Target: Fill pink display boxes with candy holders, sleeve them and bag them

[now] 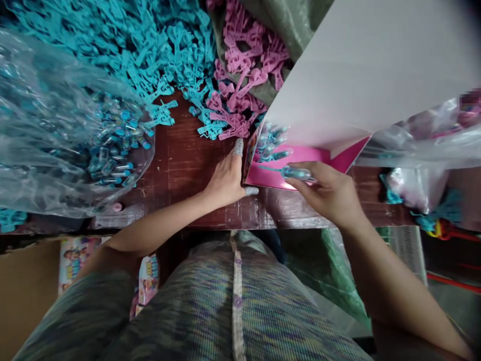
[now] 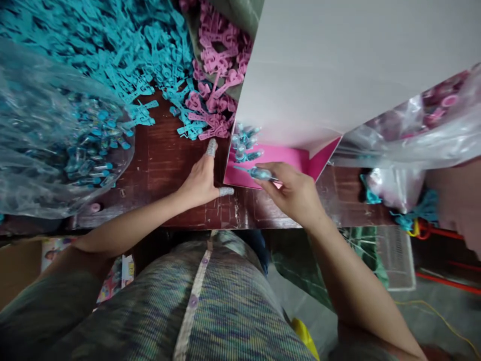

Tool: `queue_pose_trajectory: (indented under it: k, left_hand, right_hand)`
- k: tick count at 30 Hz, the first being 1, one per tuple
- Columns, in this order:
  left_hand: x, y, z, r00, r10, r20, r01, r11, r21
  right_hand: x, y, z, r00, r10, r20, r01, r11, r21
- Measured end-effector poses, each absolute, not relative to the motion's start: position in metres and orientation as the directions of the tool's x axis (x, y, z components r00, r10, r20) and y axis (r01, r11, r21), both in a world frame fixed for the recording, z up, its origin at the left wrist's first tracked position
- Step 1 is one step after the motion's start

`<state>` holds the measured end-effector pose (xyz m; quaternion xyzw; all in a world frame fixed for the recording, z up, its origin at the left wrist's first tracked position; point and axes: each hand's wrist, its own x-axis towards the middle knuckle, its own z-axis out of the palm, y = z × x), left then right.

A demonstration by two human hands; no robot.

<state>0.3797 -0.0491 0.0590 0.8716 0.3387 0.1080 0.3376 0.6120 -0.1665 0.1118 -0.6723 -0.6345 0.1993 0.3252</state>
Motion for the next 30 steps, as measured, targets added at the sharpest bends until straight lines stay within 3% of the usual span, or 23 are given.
queue_pose_trajectory:
  k: [7, 11, 17, 24, 30]
  left_hand:
    - [0.411, -0.045, 0.047, 0.719, 0.678, -0.153, 0.622, -0.53, 0.576]
    - [0.411, -0.046, 0.049, 0.709, 0.666, -0.23, 0.65, -0.493, 0.578]
    - [0.411, -0.044, 0.041, 0.692, 0.674, -0.259, 0.658, -0.442, 0.609]
    - [0.409, -0.042, 0.032, 0.693, 0.683, -0.23, 0.64, -0.436, 0.633]
    - [0.407, -0.041, 0.024, 0.697, 0.691, -0.191, 0.598, -0.414, 0.686]
  right_hand:
    - [0.626, -0.144, 0.097, -0.08, 0.996, 0.039, 0.831, 0.088, -0.549]
    - [0.623, -0.136, 0.102, -0.102, 0.992, 0.074, 0.852, 0.126, -0.509]
    - [0.615, -0.133, 0.11, -0.148, 0.987, 0.067, 0.942, 0.162, -0.295]
    - [0.609, -0.139, 0.113, -0.167, 0.98, 0.104, 0.95, 0.189, -0.249]
    - [0.605, -0.128, 0.095, -0.134, 0.991, -0.015, 0.965, 0.127, -0.231]
